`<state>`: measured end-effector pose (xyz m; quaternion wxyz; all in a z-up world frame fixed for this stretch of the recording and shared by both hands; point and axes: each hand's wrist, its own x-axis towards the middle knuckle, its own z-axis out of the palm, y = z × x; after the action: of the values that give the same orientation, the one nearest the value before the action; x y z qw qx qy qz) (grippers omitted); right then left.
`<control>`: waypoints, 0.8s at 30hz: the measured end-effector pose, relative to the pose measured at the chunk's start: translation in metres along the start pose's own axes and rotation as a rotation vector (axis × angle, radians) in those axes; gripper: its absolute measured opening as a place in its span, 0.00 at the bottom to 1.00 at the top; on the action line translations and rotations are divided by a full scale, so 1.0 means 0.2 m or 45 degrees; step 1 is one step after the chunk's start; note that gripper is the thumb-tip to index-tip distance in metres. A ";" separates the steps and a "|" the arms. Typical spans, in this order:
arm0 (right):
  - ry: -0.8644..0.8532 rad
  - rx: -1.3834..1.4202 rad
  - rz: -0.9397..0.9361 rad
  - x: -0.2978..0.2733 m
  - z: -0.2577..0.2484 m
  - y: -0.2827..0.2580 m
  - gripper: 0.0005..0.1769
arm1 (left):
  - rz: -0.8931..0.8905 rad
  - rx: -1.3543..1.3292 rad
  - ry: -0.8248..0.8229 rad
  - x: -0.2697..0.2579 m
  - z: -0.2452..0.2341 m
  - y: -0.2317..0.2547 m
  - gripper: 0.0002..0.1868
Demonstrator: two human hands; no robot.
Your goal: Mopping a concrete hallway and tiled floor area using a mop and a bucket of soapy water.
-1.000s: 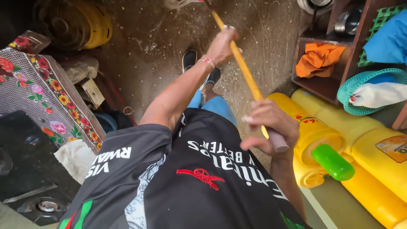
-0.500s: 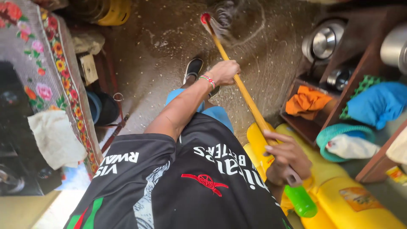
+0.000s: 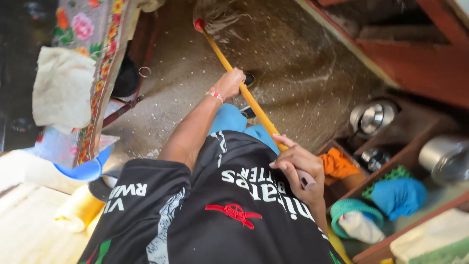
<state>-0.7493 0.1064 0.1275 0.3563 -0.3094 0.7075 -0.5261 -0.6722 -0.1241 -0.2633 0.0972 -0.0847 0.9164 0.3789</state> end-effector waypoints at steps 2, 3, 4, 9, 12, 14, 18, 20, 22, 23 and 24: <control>-0.114 -0.014 -0.046 0.09 0.05 0.02 0.09 | -0.102 -0.068 0.091 -0.11 0.04 -0.14 0.07; -0.188 -0.024 -0.070 0.13 0.08 0.03 0.09 | -0.174 -0.138 0.148 -0.17 0.07 -0.20 0.03; -0.231 -0.024 -0.065 0.16 0.12 0.05 0.09 | -0.211 -0.154 0.166 -0.24 0.04 -0.24 0.03; -0.576 -0.028 -0.104 0.27 0.29 0.28 0.08 | -0.486 -0.281 0.220 -0.53 -0.09 -0.36 0.13; -0.840 -0.040 -0.184 0.28 0.37 0.33 0.09 | -0.504 -0.275 0.549 -0.65 0.02 -0.39 0.12; -0.940 -0.053 -0.184 0.26 0.37 0.35 0.10 | -0.563 -0.305 0.650 -0.71 0.10 -0.35 0.13; -1.024 -0.041 -0.187 0.14 0.32 0.43 0.10 | -0.624 -0.321 0.782 -0.79 0.21 -0.26 0.10; -1.030 -0.007 -0.202 0.13 0.32 0.48 0.10 | -0.659 -0.340 0.814 -0.84 0.27 -0.25 0.11; -1.031 0.033 -0.182 0.06 0.32 0.50 0.09 | -0.701 -0.381 0.818 -0.93 0.36 -0.19 0.12; -1.020 0.063 -0.118 0.02 0.31 0.49 0.08 | -0.727 -0.396 0.803 -0.98 0.40 -0.16 0.12; -1.002 0.089 -0.075 0.01 0.32 0.51 0.08 | -0.740 -0.396 0.799 -1.00 0.42 -0.17 0.12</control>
<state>-0.7044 0.0964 0.0170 0.5954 -0.4952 0.4894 -0.4010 -0.4615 -0.0718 -0.2962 -0.0968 -0.4628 0.7718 0.4251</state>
